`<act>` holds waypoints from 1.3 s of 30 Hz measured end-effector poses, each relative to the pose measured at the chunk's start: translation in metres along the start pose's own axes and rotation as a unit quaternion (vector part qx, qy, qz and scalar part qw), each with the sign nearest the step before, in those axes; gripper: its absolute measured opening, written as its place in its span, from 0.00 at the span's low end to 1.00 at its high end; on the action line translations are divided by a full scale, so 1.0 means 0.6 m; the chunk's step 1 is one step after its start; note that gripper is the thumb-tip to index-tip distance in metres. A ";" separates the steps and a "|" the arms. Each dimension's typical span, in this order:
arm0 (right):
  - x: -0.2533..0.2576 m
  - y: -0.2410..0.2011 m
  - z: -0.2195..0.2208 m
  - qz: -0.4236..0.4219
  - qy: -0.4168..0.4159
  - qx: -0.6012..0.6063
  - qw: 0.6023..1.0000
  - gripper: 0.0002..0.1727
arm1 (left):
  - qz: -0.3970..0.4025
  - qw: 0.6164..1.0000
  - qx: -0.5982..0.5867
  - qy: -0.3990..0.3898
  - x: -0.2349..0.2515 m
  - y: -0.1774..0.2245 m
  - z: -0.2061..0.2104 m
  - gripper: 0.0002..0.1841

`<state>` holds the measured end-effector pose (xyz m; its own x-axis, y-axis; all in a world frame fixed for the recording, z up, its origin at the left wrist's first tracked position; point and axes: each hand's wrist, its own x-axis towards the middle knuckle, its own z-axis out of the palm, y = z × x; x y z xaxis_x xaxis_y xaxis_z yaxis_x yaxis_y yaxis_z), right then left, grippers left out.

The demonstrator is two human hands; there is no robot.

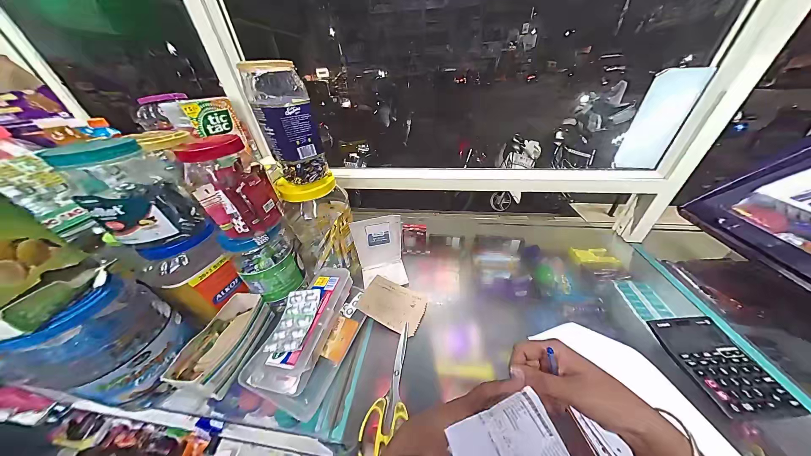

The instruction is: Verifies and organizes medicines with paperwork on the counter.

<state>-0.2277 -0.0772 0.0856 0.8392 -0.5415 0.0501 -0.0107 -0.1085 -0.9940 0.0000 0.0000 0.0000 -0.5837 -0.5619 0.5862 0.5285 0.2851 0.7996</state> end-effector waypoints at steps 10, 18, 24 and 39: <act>0.181 -0.007 -0.010 0.059 -0.144 -0.147 0.977 0.08 | 0.096 0.981 0.092 0.142 -0.056 -0.031 0.022 0.58; 0.458 -0.037 0.183 -0.068 -0.226 -0.307 0.922 0.13 | 0.131 0.919 0.164 0.333 -0.144 0.010 0.081 0.68; 0.648 -0.014 0.385 -0.134 -0.217 -0.394 0.883 0.15 | 0.086 0.861 0.192 0.463 -0.189 0.053 0.153 0.58; 0.265 -0.020 0.259 -0.370 -0.414 -0.245 0.795 0.10 | 0.199 0.868 0.103 0.443 -0.279 0.064 0.201 0.36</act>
<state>-0.0096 -0.0326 0.0906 0.7824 0.5338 0.3208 0.6121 -0.5638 -0.5546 0.0437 0.1988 -0.0516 0.3713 -0.7379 0.5635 0.4048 0.6749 0.6170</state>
